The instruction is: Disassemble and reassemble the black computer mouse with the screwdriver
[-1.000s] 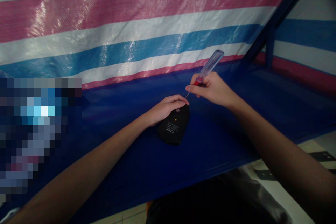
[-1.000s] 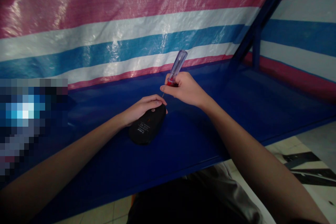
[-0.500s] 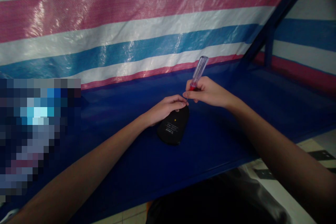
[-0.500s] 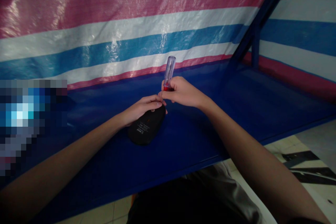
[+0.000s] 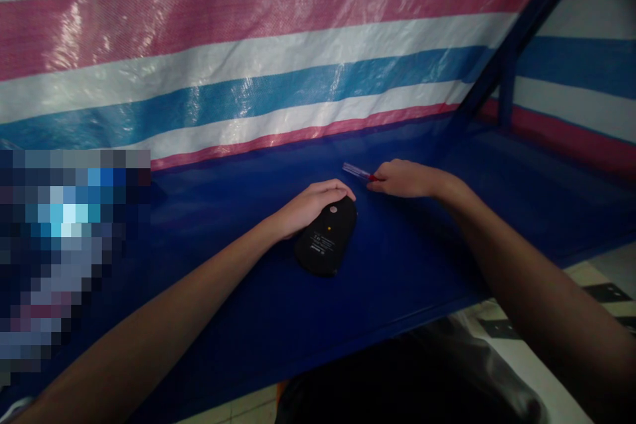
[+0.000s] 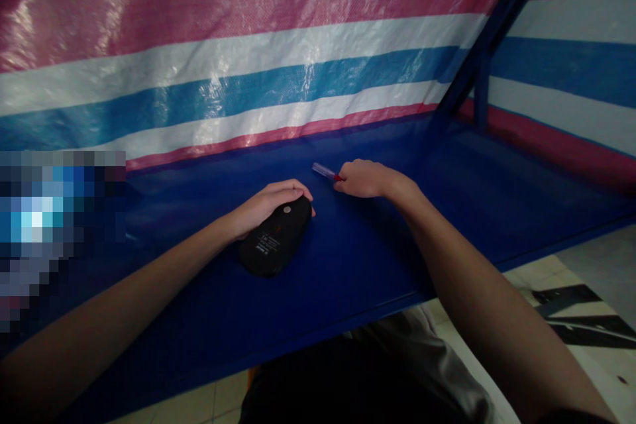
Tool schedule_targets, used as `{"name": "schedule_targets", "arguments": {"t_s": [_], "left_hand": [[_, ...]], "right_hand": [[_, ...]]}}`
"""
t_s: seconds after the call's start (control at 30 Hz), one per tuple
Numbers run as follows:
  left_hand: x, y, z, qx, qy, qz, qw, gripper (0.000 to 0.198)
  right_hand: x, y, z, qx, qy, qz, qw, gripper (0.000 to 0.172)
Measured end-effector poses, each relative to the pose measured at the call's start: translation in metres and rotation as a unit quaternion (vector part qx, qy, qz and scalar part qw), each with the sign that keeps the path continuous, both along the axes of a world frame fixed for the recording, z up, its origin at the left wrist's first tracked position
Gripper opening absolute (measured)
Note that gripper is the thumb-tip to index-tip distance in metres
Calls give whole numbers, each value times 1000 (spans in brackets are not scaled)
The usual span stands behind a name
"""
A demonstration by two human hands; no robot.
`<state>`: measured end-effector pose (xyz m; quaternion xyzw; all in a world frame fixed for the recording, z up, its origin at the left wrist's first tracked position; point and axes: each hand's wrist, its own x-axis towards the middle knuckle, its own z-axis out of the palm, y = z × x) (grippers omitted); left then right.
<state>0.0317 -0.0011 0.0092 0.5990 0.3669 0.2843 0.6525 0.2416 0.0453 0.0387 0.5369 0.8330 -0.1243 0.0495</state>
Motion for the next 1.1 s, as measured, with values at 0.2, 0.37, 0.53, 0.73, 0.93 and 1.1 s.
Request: {"name": "schedule_targets", "arguments": {"t_s": [0.2, 0.37, 0.53, 0.73, 0.93, 1.1], "left_hand": [[2, -3, 4, -35, -33, 21, 999, 16], [2, -3, 3, -40, -79, 110, 990, 14], [1, 2, 0, -58, -122, 187, 973, 15], [-6, 6, 5, 9, -89, 200, 976, 11], [-4, 5, 7, -22, -81, 206, 975, 14], [-4, 5, 6, -22, -91, 199, 975, 13]], "right_hand": [[3, -4, 3, 21, -48, -17, 998, 39], [-5, -17, 7, 117, 153, 133, 972, 48], [-26, -36, 9, 121, 264, 282, 914, 63], [-34, -41, 7, 128, 245, 302, 912, 47], [-34, -39, 8, 100, 274, 297, 909, 43], [-37, -41, 8, 82, 306, 307, 897, 42]]}}
